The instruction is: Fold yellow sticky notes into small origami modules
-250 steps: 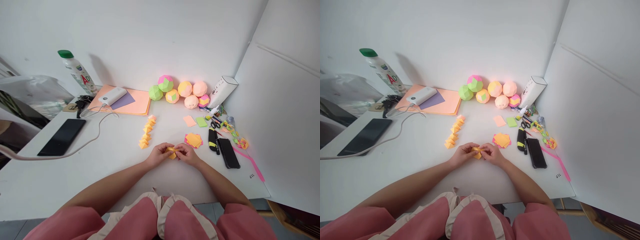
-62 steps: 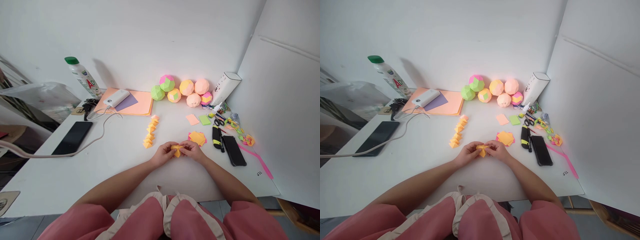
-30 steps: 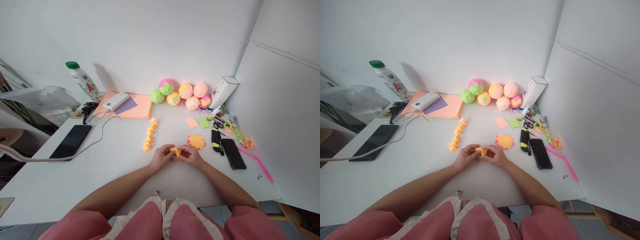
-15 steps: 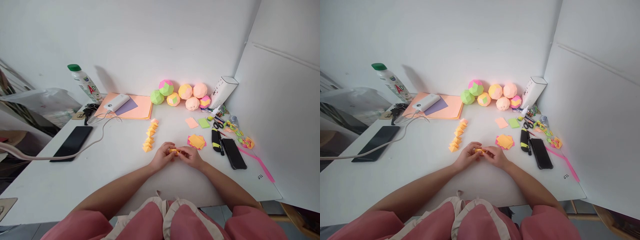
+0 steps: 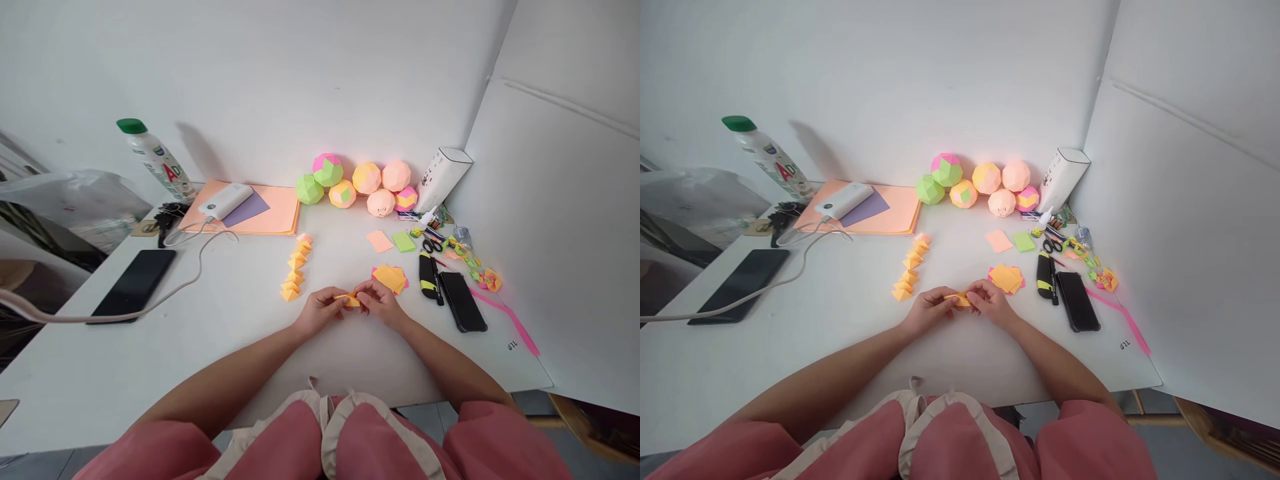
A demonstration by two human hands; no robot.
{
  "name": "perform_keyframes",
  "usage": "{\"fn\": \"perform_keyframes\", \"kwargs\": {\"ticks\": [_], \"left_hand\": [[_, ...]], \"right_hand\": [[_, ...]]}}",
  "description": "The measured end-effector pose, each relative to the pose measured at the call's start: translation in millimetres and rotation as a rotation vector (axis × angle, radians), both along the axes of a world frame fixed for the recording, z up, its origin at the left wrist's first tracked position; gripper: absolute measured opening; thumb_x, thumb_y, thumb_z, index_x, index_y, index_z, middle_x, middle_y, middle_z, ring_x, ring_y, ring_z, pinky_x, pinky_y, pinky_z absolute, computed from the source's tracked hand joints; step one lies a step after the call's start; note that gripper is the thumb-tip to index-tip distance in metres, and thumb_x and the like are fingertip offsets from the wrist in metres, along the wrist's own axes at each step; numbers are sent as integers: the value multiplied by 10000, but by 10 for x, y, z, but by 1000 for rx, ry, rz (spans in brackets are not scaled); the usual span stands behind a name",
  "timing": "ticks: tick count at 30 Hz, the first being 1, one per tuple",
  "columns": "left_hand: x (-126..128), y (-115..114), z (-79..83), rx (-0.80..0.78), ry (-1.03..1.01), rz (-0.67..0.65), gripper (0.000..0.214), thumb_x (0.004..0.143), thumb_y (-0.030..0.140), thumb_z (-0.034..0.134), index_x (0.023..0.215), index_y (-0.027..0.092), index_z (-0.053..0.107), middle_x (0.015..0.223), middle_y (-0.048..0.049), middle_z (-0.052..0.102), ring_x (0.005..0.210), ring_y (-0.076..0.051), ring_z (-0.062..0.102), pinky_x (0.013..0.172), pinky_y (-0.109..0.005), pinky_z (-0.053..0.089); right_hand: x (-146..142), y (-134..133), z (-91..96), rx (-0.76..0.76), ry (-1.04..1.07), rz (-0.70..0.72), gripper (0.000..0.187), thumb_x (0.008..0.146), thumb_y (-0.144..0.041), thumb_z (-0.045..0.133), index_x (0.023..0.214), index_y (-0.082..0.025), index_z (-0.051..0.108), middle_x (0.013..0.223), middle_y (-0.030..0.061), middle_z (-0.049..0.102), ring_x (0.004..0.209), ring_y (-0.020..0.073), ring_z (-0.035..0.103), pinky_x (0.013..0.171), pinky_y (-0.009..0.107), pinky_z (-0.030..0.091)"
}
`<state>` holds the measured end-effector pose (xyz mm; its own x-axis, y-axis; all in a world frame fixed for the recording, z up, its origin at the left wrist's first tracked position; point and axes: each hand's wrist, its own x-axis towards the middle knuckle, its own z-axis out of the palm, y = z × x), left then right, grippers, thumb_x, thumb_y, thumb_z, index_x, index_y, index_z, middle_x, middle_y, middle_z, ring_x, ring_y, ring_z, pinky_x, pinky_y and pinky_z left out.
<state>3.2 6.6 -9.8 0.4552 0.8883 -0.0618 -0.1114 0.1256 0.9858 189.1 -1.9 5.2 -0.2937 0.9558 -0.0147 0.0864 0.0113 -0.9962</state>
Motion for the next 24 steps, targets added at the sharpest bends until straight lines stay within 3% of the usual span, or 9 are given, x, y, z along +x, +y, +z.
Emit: {"fn": "perform_keyframes", "kwargs": {"ticks": [7, 24], "left_hand": [[-2, -13, 22, 92, 49, -44, 242, 787, 391, 580, 859, 173, 655, 818, -52, 657, 748, -169, 638, 553, -241, 508], [-18, 1, 11, 114, 15, -67, 223, 764, 376, 615, 828, 182, 704, 849, -65, 639, 667, -130, 608, 518, -228, 496]], "right_hand": [[33, 34, -48, -135, 28, 7, 246, 721, -332, 669, 889, -193, 554, 741, -10, 612, 537, 83, 558, 483, 216, 429], [46, 39, -31, -91, 39, 70, 157, 721, -313, 671, 776, -168, 645, 650, 2, 613, 550, 92, 527, 498, 225, 423]]}}
